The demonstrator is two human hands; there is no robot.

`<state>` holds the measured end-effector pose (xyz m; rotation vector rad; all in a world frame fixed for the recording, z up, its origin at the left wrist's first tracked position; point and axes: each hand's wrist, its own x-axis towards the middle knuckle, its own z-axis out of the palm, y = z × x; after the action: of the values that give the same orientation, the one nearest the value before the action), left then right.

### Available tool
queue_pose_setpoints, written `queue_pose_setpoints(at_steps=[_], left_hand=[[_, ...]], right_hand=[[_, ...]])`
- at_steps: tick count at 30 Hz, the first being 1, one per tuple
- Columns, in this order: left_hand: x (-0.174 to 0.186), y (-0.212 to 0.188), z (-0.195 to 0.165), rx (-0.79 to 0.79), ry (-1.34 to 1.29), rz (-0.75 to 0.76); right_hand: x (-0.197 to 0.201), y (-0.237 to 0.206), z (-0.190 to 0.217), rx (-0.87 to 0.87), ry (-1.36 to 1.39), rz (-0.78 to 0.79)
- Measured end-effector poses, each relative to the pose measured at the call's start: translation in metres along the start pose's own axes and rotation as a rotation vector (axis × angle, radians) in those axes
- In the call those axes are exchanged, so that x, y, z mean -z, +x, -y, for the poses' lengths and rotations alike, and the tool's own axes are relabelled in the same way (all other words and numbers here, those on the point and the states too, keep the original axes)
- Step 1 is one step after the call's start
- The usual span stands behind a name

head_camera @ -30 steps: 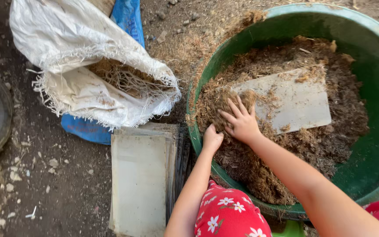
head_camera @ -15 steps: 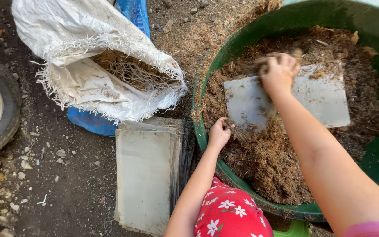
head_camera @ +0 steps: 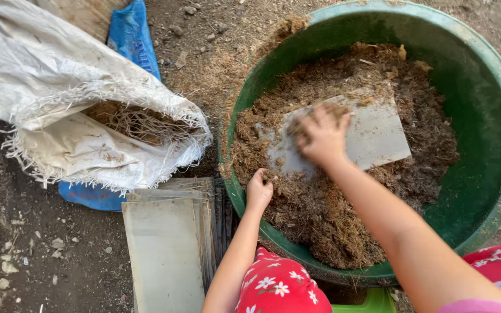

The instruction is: The person fills rectangular trays with a fibrous material from a green basin. They scoop the material by hand, spread it evenly across the tray surface, and stack the filled trays to the side.

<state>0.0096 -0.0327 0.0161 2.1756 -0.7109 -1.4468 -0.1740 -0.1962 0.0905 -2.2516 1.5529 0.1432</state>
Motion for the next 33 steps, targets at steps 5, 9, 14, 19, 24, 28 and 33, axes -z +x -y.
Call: queue_pose_setpoints(at_steps=[5, 9, 14, 19, 24, 28, 33], left_hand=[[0.003, -0.001, 0.002, -0.069, 0.026, -0.005], [0.000, 0.007, 0.010, -0.133, -0.154, -0.008], [0.000, 0.004, 0.005, -0.088, -0.079, -0.009], [0.004, 0.000, -0.011, -0.040, 0.058, -0.012], [0.000, 0.014, -0.012, -0.175, 0.029, -0.074], [-0.002, 0.021, -0.006, -0.215, 0.051, -0.083], [0.000, 0.015, -0.016, -0.101, 0.040, -0.033]], right_hand=[[0.025, 0.025, -0.133, -0.531, 0.353, -0.233], [0.005, 0.028, -0.198, -0.569, 0.367, -0.348], [0.003, -0.009, -0.253, -0.692, 0.342, -0.390], [-0.036, -0.074, -0.227, -0.695, 0.446, -0.445], [-0.066, -0.124, -0.189, -0.811, 0.256, -0.026], [-0.077, -0.150, -0.165, -0.740, 0.015, 0.259], [-0.073, -0.156, -0.143, -0.727, -0.001, 0.640]])
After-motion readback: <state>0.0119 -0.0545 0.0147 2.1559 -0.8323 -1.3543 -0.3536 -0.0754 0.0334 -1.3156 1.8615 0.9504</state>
